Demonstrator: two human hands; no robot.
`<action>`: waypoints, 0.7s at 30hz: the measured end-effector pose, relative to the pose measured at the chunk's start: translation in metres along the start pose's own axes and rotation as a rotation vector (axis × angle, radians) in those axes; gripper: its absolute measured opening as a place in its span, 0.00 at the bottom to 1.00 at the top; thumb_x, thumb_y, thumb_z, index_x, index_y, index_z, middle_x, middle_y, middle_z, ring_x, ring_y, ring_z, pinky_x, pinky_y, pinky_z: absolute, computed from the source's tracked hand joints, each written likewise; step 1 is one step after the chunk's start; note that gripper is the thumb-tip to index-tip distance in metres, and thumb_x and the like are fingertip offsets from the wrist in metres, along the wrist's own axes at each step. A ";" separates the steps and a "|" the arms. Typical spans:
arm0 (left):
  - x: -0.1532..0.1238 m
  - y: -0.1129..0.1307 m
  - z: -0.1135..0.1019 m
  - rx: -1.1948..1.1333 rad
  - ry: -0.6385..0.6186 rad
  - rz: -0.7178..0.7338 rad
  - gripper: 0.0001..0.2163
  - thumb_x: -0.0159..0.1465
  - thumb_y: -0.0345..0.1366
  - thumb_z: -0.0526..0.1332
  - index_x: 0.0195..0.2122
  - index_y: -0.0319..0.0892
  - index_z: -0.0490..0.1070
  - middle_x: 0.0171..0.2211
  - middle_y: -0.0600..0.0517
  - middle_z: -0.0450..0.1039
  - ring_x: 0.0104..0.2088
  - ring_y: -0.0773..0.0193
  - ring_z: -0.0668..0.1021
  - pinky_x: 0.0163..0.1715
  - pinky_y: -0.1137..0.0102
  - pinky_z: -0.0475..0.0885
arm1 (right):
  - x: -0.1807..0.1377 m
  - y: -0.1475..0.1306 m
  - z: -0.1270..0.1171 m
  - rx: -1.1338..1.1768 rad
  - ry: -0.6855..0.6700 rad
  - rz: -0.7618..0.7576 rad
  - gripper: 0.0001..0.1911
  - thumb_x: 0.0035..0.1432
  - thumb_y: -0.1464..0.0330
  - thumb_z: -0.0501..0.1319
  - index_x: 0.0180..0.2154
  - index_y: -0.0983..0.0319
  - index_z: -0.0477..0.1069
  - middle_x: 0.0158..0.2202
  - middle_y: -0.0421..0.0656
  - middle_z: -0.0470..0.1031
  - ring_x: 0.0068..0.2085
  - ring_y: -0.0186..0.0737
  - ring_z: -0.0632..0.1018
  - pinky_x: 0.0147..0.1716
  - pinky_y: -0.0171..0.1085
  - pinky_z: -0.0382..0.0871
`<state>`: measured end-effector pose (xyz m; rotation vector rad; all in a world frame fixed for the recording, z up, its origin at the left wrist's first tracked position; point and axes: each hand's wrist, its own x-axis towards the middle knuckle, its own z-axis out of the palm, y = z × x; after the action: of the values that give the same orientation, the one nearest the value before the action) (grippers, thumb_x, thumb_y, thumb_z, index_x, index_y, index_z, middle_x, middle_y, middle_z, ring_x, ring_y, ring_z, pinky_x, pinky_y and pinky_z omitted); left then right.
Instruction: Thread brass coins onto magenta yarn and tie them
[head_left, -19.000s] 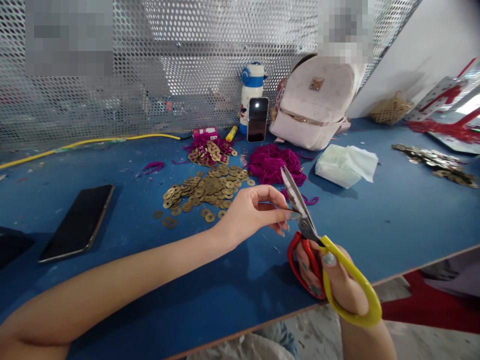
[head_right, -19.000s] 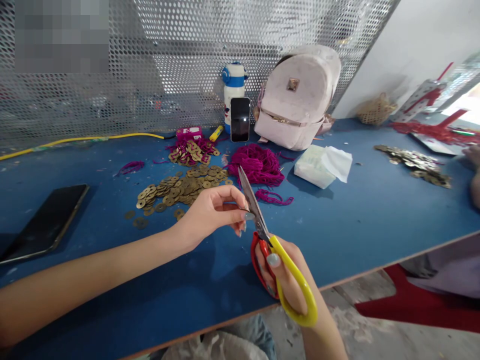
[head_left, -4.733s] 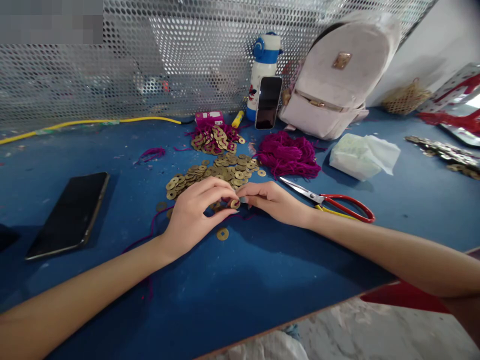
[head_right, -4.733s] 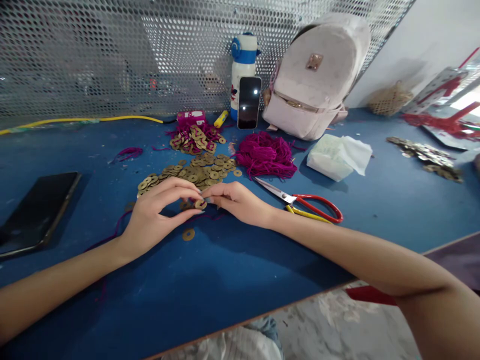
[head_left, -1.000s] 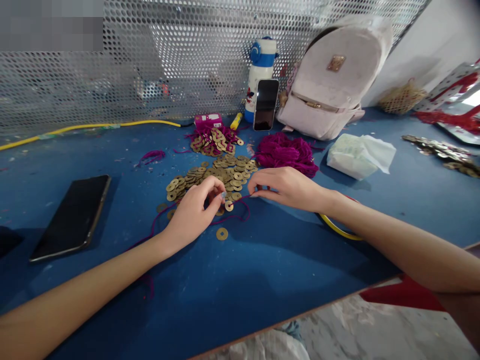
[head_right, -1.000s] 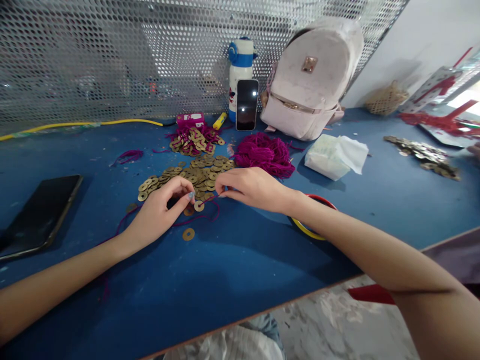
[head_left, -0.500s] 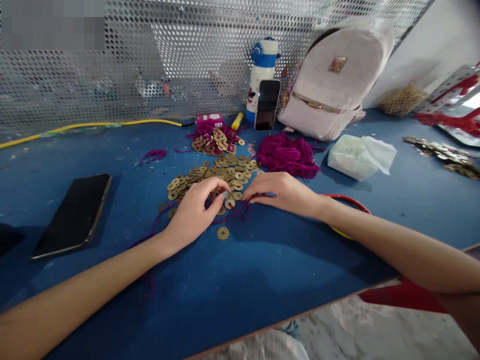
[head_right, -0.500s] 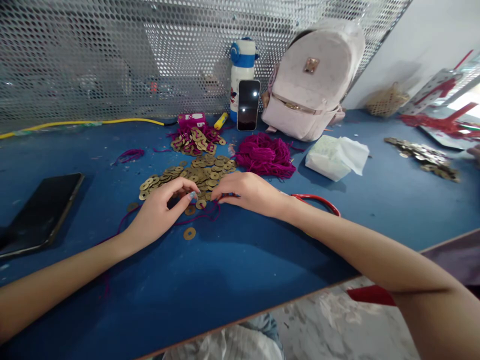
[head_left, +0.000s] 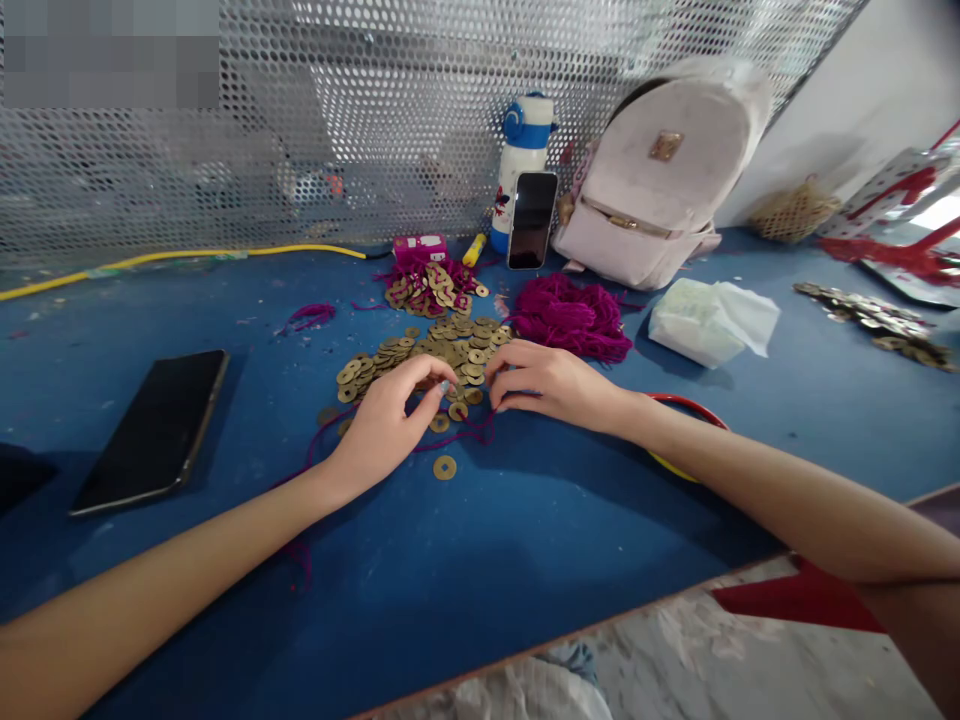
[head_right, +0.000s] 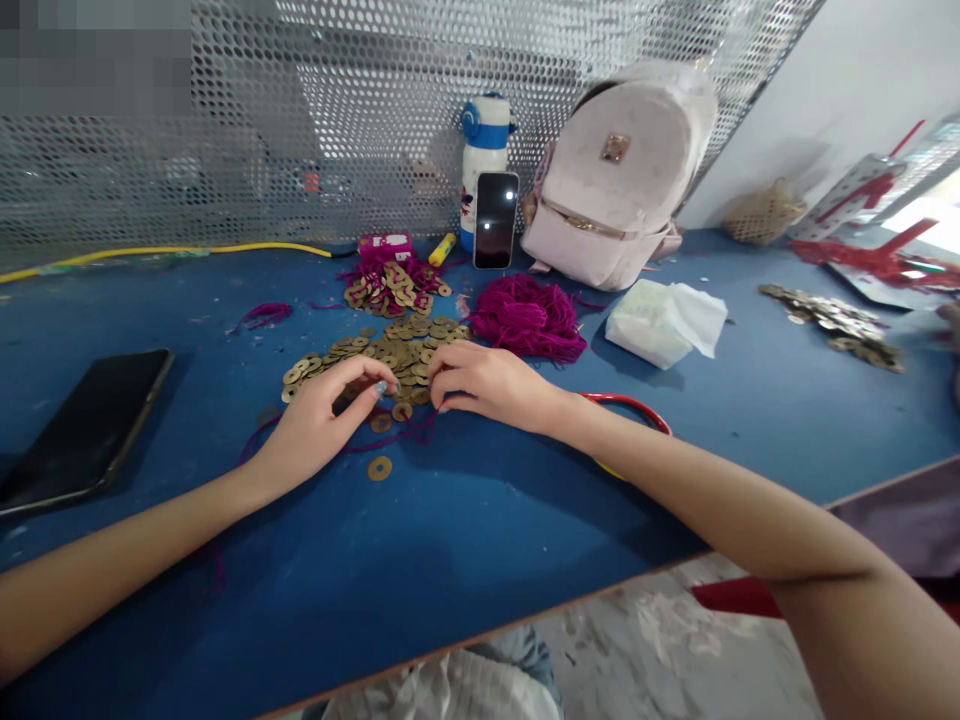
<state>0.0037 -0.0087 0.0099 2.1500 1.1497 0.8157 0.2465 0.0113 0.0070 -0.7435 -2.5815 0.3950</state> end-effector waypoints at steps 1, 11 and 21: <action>0.001 0.000 -0.002 -0.030 0.010 0.001 0.08 0.67 0.31 0.52 0.40 0.42 0.71 0.40 0.49 0.76 0.41 0.60 0.77 0.44 0.65 0.71 | 0.000 -0.002 -0.001 0.013 -0.001 -0.009 0.08 0.66 0.67 0.58 0.36 0.60 0.75 0.44 0.47 0.75 0.48 0.42 0.75 0.47 0.40 0.69; 0.003 0.026 -0.014 -0.628 -0.307 -0.168 0.17 0.69 0.44 0.55 0.51 0.40 0.74 0.29 0.49 0.76 0.31 0.62 0.77 0.40 0.64 0.74 | 0.008 -0.034 -0.029 0.272 0.376 0.132 0.03 0.65 0.71 0.58 0.36 0.61 0.67 0.34 0.41 0.72 0.34 0.34 0.76 0.34 0.33 0.70; -0.033 -0.004 -0.064 -0.500 -0.046 -0.406 0.12 0.63 0.45 0.64 0.35 0.40 0.79 0.17 0.56 0.62 0.20 0.69 0.66 0.25 0.71 0.69 | -0.035 0.004 -0.075 0.395 0.852 0.358 0.05 0.57 0.73 0.62 0.33 0.59 0.65 0.27 0.38 0.71 0.28 0.32 0.72 0.30 0.35 0.67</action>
<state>-0.0601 -0.0230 0.0412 1.4608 1.1583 0.7618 0.3101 0.0069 0.0596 -0.9584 -1.5246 0.5288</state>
